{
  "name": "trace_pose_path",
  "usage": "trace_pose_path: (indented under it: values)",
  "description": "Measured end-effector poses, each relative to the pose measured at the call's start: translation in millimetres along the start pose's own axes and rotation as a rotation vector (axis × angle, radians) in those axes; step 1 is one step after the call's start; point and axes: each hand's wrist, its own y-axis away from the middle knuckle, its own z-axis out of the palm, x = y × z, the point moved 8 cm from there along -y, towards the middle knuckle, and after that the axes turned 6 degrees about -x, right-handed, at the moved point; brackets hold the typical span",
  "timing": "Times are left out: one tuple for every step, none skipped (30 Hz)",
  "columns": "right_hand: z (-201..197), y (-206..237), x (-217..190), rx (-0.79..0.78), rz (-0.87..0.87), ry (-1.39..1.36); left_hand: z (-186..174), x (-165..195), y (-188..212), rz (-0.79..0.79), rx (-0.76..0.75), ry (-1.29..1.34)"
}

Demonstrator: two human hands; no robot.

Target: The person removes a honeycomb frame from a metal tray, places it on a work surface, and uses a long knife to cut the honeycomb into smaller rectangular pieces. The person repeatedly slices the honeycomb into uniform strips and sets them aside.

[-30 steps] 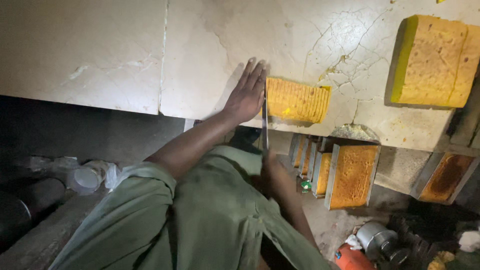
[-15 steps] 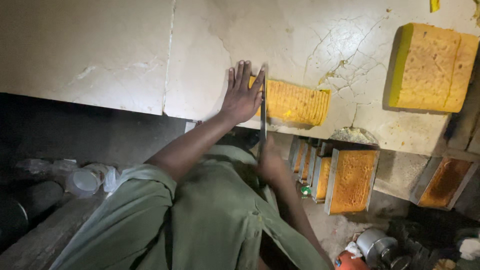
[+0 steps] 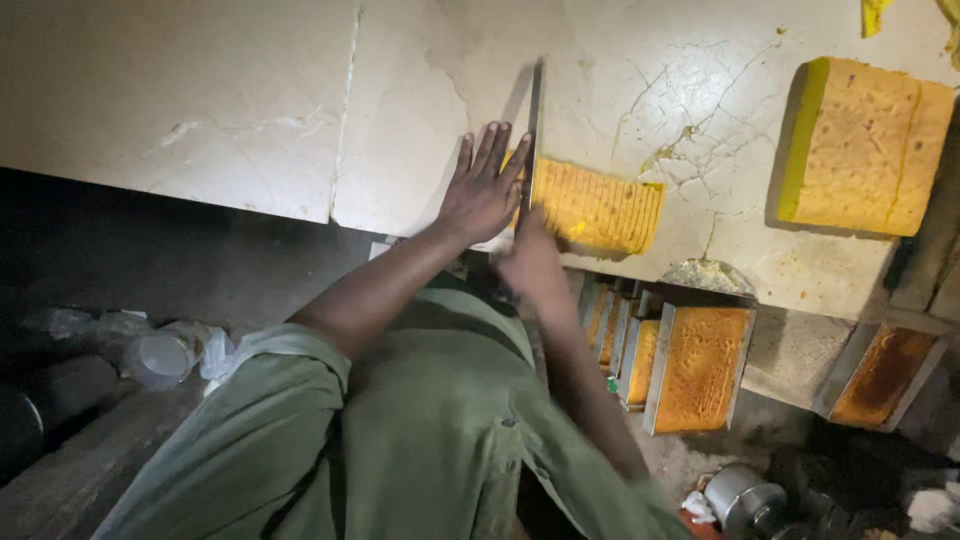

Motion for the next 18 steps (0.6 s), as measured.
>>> trace_pose_path:
  values:
    - [15,24,3,-0.105,0.030,-0.020,0,0,-1,-0.021,-0.009,-0.036]
    - [32,51,9,-0.208,0.061,-0.042,1,0,-2,-0.021,-0.023,-0.048]
    - [43,77,15,-0.237,0.068,-0.008,2,1,-2,-0.021,-0.040,-0.059]
    - [56,88,19,-0.263,0.080,0.007,4,3,-3,-0.018,-0.059,-0.068]
    - [68,94,24,-0.276,0.090,0.010,3,4,-3,-0.017,-0.058,-0.056]
    - [77,92,27,-0.259,0.080,0.010,2,4,-3,-0.017,-0.054,-0.049]
    - [79,84,30,-0.227,0.084,0.001,1,5,-3,-0.014,-0.052,-0.041]
    - [79,65,33,-0.195,0.104,-0.009,1,4,-3,-0.022,-0.071,-0.037]
    - [76,45,32,-0.169,0.122,-0.018,0,3,-1,-0.033,-0.087,-0.032]
    - [66,28,31,-0.140,0.125,-0.023,-2,1,-1,-0.045,-0.089,-0.032]
    - [51,8,27,-0.105,0.105,-0.017,-6,0,-2,-0.031,-0.092,-0.021]
    - [35,-8,19,-0.079,0.050,-0.025,-8,-1,-1,-0.019,-0.103,-0.008]
    - [20,-22,8,-0.052,-0.004,-0.031,-9,-1,0,0.001,-0.120,0.014]
    - [10,-32,-7,-0.043,-0.068,-0.049,-10,-2,0,0.009,-0.124,0.013]
    - [2,-32,-12,-0.047,-0.038,-0.069,-11,-3,0,0.012,-0.126,0.011]
    - [-2,-24,-16,-0.055,-0.005,-0.089,-11,-3,1,0.015,-0.132,0.012]
    - [-2,-18,-20,-0.067,0.035,-0.111,-12,-4,1,0.010,-0.119,-0.012]
    - [2,3,-20,-0.082,0.056,-0.083,-12,-5,1,0.005,-0.113,-0.034]
